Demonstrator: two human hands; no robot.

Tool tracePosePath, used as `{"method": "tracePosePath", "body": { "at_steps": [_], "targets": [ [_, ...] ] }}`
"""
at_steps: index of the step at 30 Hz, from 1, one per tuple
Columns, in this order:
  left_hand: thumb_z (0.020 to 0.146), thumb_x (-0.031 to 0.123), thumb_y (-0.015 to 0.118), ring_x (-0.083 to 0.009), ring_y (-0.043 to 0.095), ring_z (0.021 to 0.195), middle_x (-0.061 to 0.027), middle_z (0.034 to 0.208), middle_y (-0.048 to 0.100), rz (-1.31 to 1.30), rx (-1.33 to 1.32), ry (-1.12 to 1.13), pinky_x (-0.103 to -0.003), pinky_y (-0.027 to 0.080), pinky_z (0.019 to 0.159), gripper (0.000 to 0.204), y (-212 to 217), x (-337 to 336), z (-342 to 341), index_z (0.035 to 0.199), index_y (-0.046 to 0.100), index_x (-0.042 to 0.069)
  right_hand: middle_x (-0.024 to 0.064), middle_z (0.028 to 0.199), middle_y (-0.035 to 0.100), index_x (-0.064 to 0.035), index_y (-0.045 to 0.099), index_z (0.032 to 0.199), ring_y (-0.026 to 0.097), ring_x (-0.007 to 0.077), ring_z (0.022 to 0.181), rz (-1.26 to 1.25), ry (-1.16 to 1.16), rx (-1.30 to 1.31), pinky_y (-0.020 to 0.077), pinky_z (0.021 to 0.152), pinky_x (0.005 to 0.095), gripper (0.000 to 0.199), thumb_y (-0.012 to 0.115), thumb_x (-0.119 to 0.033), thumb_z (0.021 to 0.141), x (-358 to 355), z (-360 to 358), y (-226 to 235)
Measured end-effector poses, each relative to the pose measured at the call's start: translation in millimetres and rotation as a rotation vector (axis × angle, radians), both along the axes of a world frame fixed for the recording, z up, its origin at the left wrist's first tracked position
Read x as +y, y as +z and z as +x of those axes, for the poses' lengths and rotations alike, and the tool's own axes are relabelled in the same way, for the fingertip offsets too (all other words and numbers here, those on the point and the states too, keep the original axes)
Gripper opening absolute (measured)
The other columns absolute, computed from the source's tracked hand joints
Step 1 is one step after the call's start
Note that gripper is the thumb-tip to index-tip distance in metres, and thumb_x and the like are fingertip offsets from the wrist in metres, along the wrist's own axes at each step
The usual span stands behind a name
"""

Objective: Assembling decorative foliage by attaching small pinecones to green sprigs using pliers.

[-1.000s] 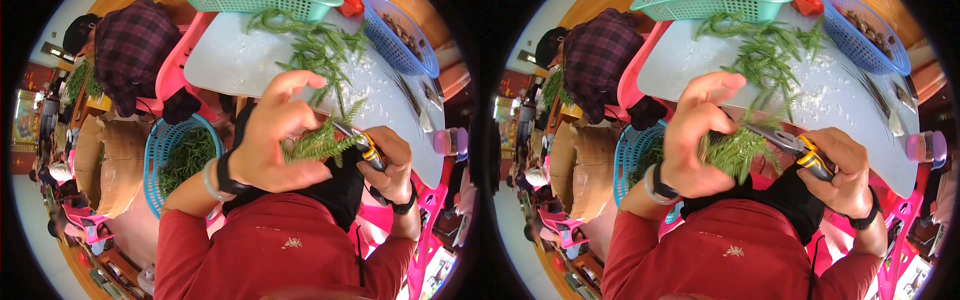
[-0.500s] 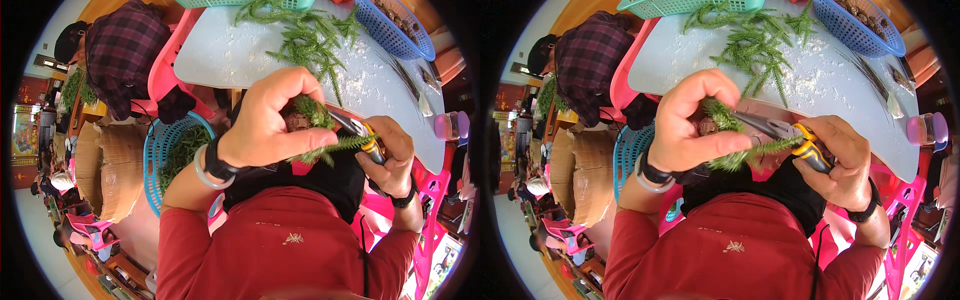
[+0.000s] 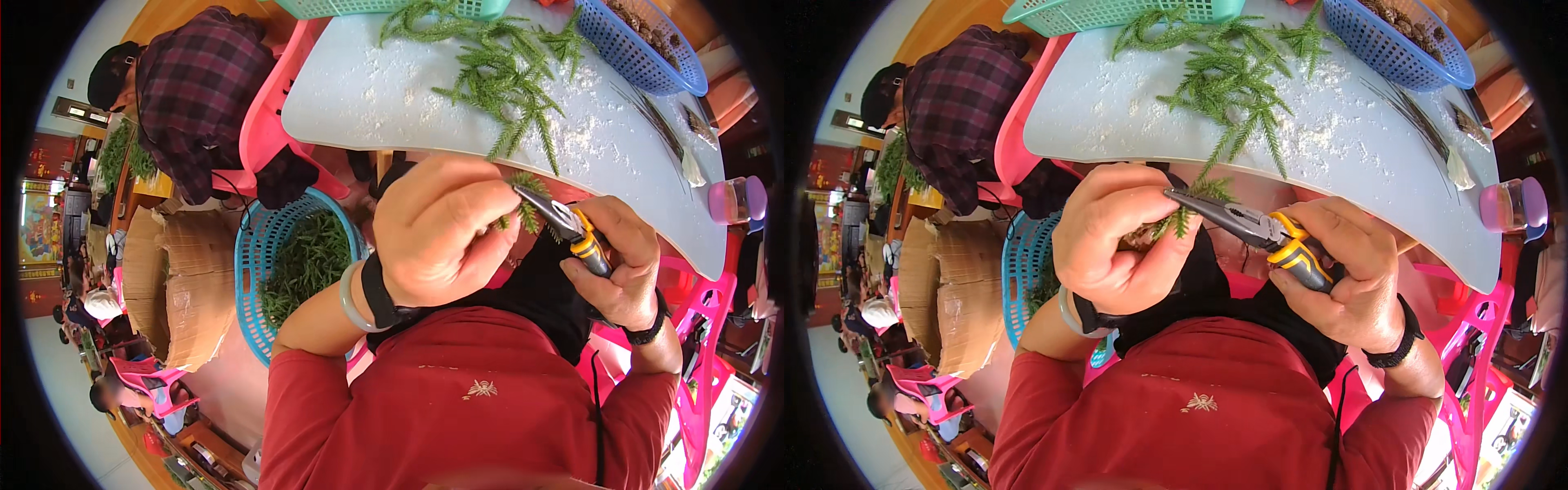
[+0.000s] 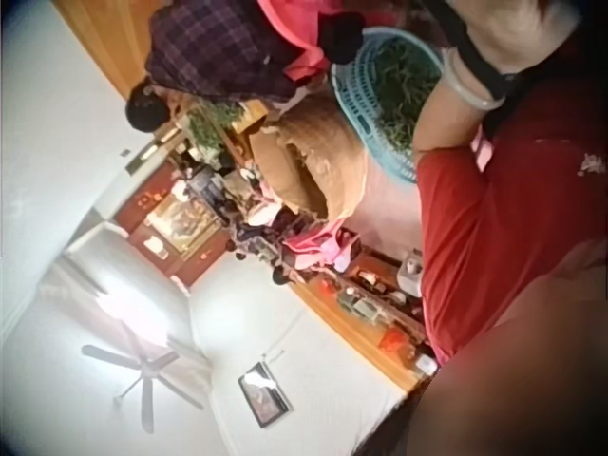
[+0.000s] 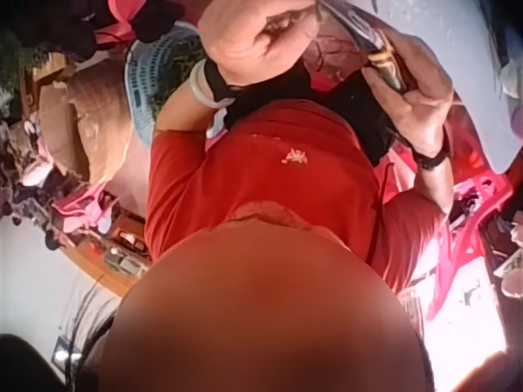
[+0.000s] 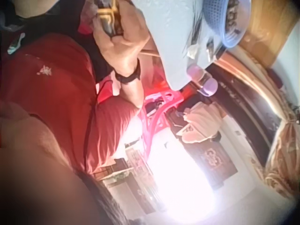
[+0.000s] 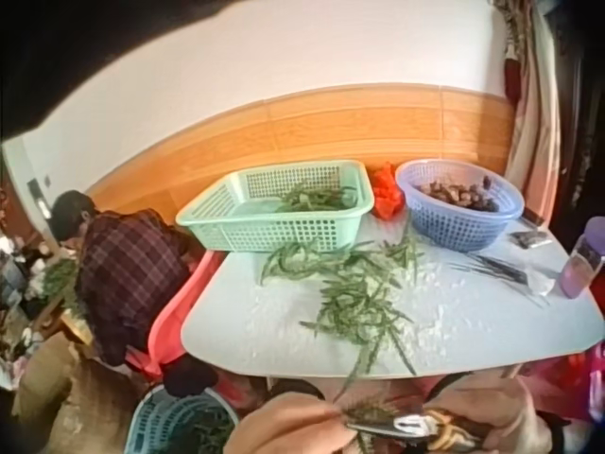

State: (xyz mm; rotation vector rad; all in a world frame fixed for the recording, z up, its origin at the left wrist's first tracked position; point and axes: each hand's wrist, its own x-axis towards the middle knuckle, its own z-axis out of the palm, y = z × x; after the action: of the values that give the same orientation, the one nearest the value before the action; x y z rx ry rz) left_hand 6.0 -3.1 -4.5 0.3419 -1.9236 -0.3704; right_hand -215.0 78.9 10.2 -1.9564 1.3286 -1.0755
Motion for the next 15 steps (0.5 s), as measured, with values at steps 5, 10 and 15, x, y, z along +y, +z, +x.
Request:
{"method": "tracePosePath", "body": {
  "at_steps": [5, 10, 15],
  "targets": [
    [0.072, -0.004, 0.072, -0.0161, 0.060, 0.070, -0.0149, 0.088, 0.060, 0.358, 0.112, -0.296, -0.027, 0.049, 0.065, 0.026, 4.6, 1.3, -1.7, 0.091, 0.054, 0.001, 0.0114, 0.096, 0.059, 0.0017, 0.061, 0.107, 0.060, 0.0202, 0.081, -0.060, 0.044, -0.004, 0.0472, 0.071, 0.0281, 0.047, 0.071, -0.005, 0.062, -7.1, -10.4, 2.1],
    [0.077, 0.000, 0.072, -0.0090, 0.058, 0.073, -0.0045, 0.089, 0.062, 1.017, 0.398, -0.641, -0.023, 0.048, 0.063, 0.019, -2.8, 12.2, -8.8, 0.090, 0.059, 0.001, 0.0139, 0.097, 0.059, 0.0016, 0.061, 0.109, 0.060, 0.0249, 0.086, -0.118, 0.133, 0.078, 0.0480, 0.076, 0.0314, 0.050, 0.071, -0.006, 0.060, -18.2, -20.8, 8.6],
    [0.077, -0.002, 0.071, -0.0097, 0.060, 0.073, -0.0059, 0.087, 0.061, 1.328, 0.558, -0.944, -0.020, 0.048, 0.061, 0.021, -9.3, 12.2, -11.8, 0.091, 0.057, 0.002, 0.0141, 0.096, 0.059, 0.0015, 0.062, 0.107, 0.060, 0.0255, 0.085, -0.170, 0.129, 0.102, 0.0483, 0.076, 0.0318, 0.049, 0.071, -0.006, 0.060, -23.7, -21.1, 6.2]
  ]
}}
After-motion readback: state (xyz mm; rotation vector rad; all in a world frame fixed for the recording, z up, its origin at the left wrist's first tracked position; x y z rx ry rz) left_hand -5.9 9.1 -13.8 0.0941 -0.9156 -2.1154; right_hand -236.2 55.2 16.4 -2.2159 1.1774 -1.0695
